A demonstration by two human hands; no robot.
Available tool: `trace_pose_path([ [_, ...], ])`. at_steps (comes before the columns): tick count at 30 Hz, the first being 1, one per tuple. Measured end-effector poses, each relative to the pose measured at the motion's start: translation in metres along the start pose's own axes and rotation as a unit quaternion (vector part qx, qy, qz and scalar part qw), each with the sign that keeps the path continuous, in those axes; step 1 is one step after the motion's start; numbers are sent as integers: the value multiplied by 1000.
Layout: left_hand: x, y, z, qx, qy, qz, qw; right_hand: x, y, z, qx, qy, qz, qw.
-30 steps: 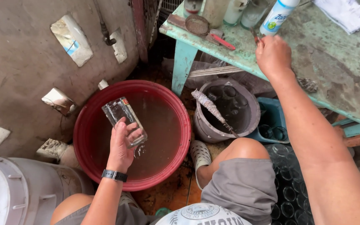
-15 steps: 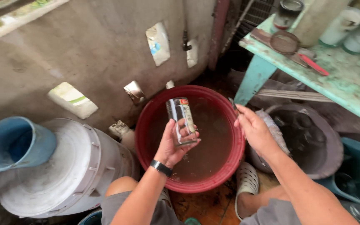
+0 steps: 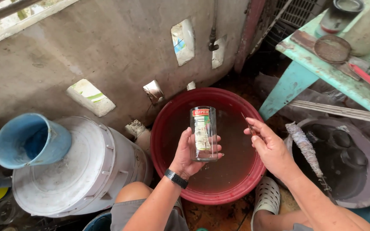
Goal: Washing and rinsing a glass by hand in a basin of water using a sponge.
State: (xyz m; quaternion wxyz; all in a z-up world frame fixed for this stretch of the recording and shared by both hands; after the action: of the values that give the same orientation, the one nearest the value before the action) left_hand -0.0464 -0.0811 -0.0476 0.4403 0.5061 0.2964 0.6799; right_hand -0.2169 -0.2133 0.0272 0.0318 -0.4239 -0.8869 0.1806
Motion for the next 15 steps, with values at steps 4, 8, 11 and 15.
trace_pose_path([
  [4,-1,-7,0,0,6,17,1000,0,2,18,4,0,-9,1000],
  [8,0,-7,-4,-24,-8,5,1000,6,7,6,35,-55,-10,998],
  [11,9,15,-3,-30,-22,-56,998,13,12,-13,67,-49,-48,995],
  [15,14,22,-7,-36,-41,-113,992,28,26,-22,94,-39,-106,989],
])
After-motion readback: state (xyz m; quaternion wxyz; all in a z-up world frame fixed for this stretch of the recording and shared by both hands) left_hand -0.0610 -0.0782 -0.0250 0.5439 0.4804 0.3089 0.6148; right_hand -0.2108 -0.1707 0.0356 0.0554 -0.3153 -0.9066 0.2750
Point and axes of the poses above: each hand's wrist, its own x-axis away from the middle knuckle, its own y-axis out of the palm, z = x × y, the point moved 7 cm from there along -x, towards the middle knuckle, and after that the axes turned 5 degrees about -y, right-handed, at the moved point
